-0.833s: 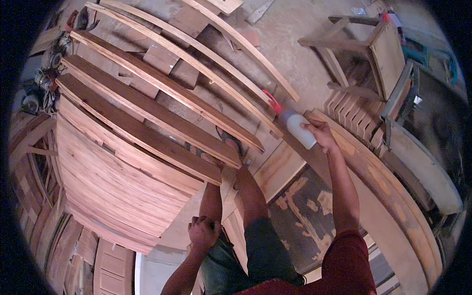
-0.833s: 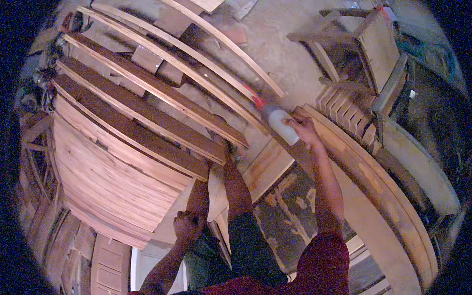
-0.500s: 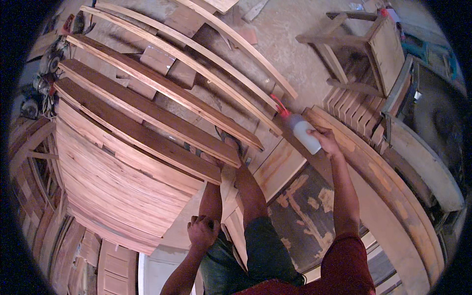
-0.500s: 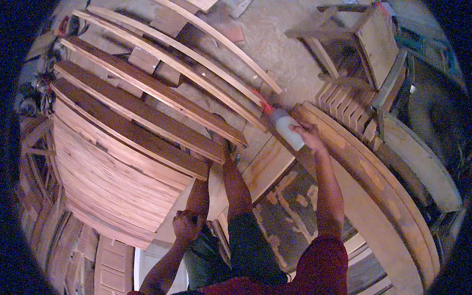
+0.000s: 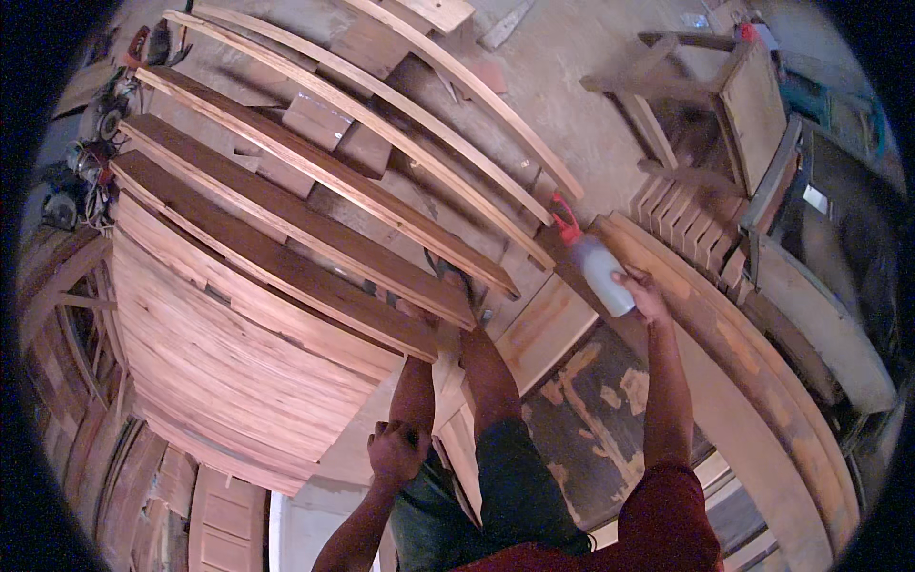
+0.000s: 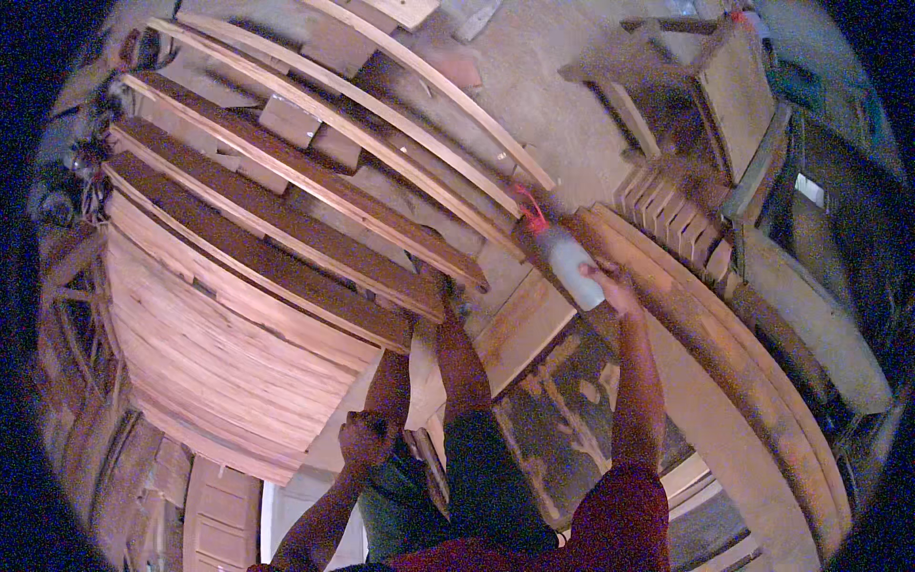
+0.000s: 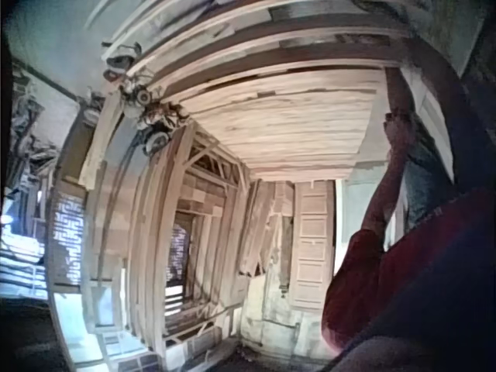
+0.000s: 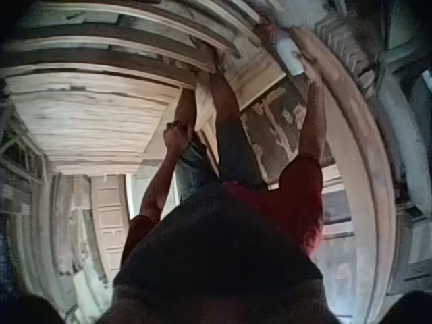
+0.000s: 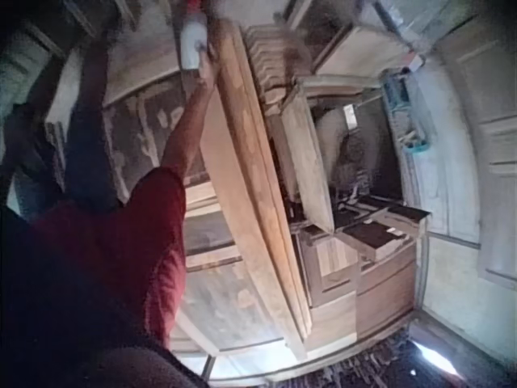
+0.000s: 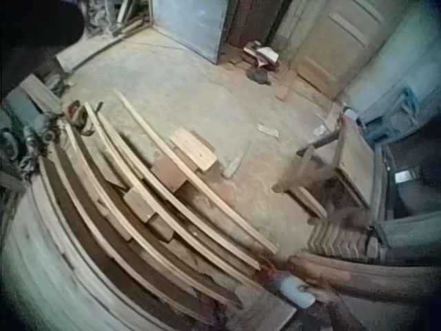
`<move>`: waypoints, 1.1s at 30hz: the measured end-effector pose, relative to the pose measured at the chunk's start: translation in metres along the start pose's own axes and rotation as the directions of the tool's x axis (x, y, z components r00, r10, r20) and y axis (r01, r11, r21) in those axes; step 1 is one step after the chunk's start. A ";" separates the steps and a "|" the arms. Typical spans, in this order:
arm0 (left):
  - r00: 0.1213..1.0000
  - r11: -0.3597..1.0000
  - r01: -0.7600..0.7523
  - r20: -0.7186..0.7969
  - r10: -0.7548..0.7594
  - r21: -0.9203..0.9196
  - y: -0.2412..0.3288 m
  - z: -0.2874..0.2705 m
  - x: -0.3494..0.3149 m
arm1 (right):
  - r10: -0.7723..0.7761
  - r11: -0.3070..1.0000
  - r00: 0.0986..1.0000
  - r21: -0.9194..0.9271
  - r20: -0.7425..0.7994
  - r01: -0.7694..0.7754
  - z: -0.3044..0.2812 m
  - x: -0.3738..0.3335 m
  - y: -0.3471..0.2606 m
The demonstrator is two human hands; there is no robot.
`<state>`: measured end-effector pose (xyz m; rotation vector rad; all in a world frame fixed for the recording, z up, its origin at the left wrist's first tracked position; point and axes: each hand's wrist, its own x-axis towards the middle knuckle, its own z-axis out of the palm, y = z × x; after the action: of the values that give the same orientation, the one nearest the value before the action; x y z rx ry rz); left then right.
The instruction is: The person applies adhesive to several wooden slats, aligns them into a panel, and then uses a hammer to secure a wooden crossbar across the surface.
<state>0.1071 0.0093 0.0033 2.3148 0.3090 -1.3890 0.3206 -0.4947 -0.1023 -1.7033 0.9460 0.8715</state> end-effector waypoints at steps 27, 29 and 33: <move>0.922 0.812 0.316 -0.044 -0.385 -0.490 -0.006 -0.008 -0.006 | -0.734 0.625 0.677 -0.336 0.052 0.704 0.524 0.149 -0.637; 0.914 0.798 0.288 -0.096 -0.394 -0.529 -0.005 -0.003 -0.005 | -0.772 0.562 0.635 -0.426 0.036 0.709 0.536 0.145 -0.648; 0.906 0.811 0.279 -0.138 -0.399 -0.513 -0.003 -0.002 -0.008 | -0.842 0.369 0.536 -0.660 0.062 0.655 0.553 0.170 -0.677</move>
<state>0.1033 0.0133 0.0102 2.0514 1.0716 -1.0112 0.9273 0.1556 -0.1358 -2.5681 -0.1366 0.2528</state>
